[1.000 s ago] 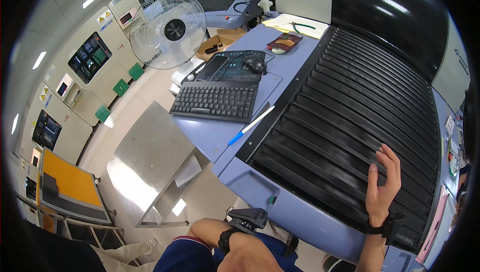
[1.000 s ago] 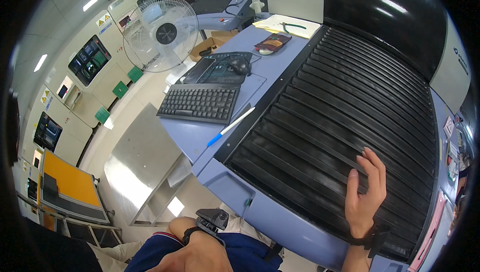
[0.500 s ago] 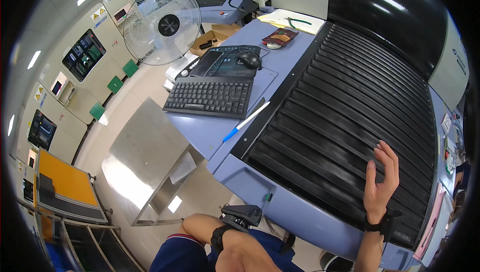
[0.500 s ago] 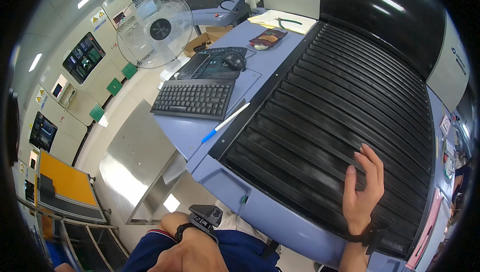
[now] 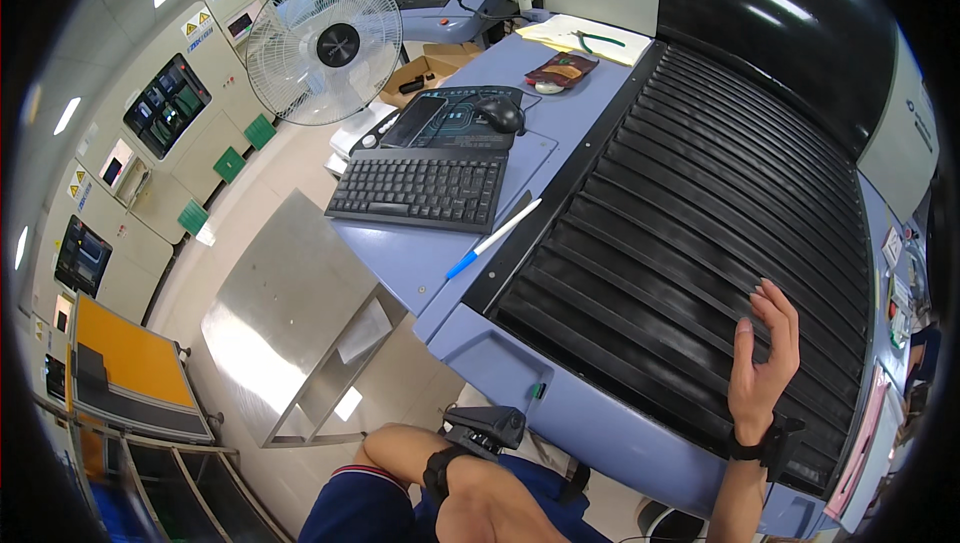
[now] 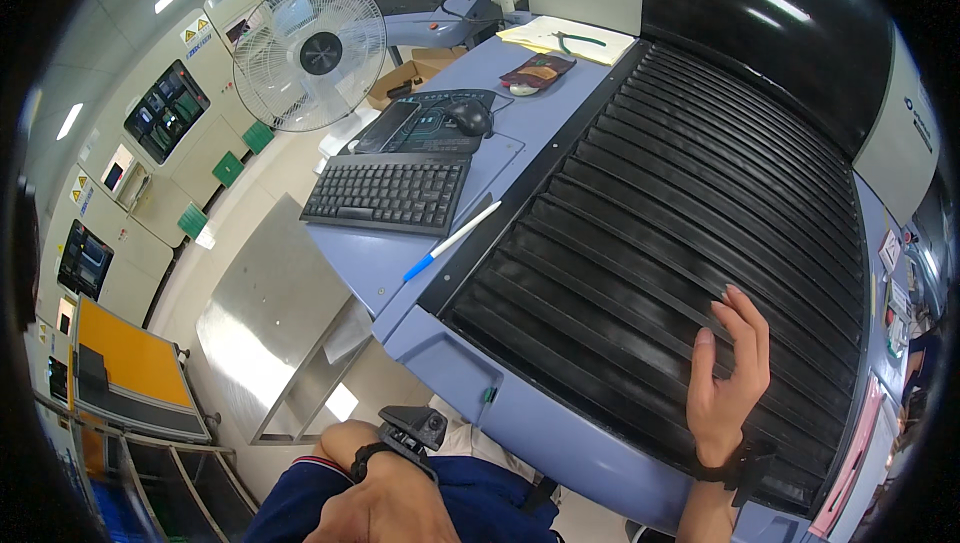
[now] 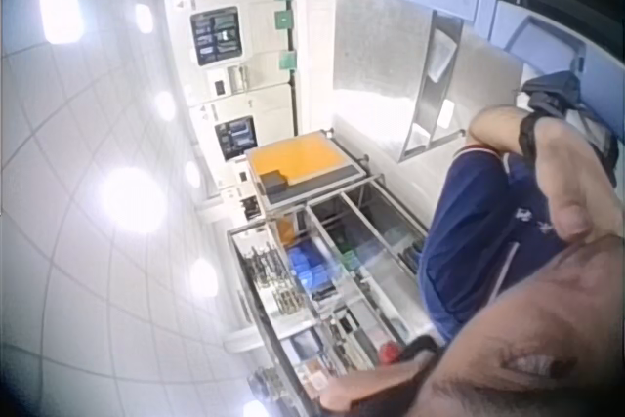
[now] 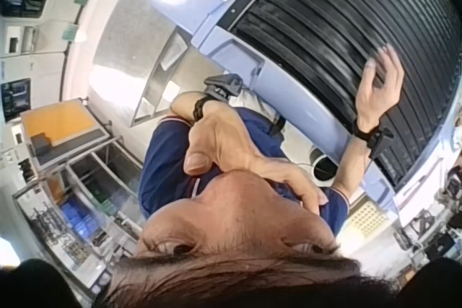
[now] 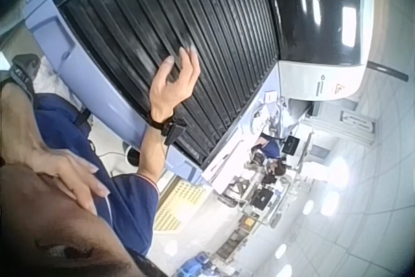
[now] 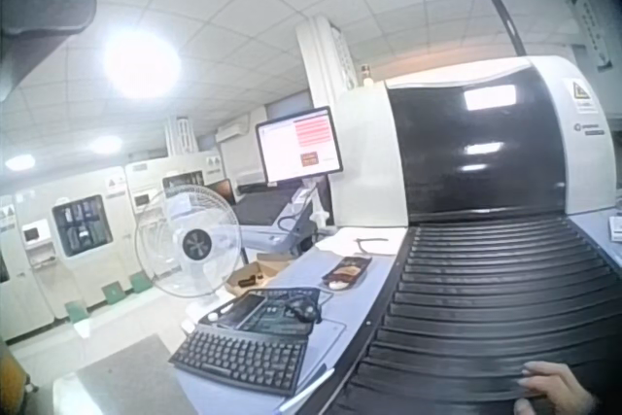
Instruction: Inspecting and marking a sheet of circuit boards using a specialized computer system and a pen.
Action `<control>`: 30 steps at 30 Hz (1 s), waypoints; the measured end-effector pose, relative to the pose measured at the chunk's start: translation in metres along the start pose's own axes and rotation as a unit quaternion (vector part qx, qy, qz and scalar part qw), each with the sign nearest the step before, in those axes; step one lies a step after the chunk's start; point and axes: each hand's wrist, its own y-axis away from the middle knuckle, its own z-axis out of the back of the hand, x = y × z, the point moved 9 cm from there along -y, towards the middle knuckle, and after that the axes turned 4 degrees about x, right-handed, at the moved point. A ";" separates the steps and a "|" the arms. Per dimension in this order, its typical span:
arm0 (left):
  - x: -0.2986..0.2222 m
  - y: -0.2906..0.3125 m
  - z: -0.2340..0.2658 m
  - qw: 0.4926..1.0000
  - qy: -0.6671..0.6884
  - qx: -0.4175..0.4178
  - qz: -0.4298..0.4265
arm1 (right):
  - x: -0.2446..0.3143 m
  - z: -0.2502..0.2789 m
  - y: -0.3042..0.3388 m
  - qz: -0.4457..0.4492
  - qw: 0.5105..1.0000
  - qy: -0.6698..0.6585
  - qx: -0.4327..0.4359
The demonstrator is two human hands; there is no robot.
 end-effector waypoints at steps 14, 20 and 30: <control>-0.027 0.068 0.072 0.925 0.135 -0.353 0.037 | 0.003 0.003 -0.003 0.012 1.000 0.001 -0.015; -0.062 0.119 0.068 0.909 0.011 -0.416 -0.022 | 0.000 0.000 0.000 0.006 1.000 -0.005 -0.002; -0.074 0.129 0.046 0.887 -0.080 -0.454 0.013 | -0.003 -0.005 0.000 0.001 1.000 0.001 0.002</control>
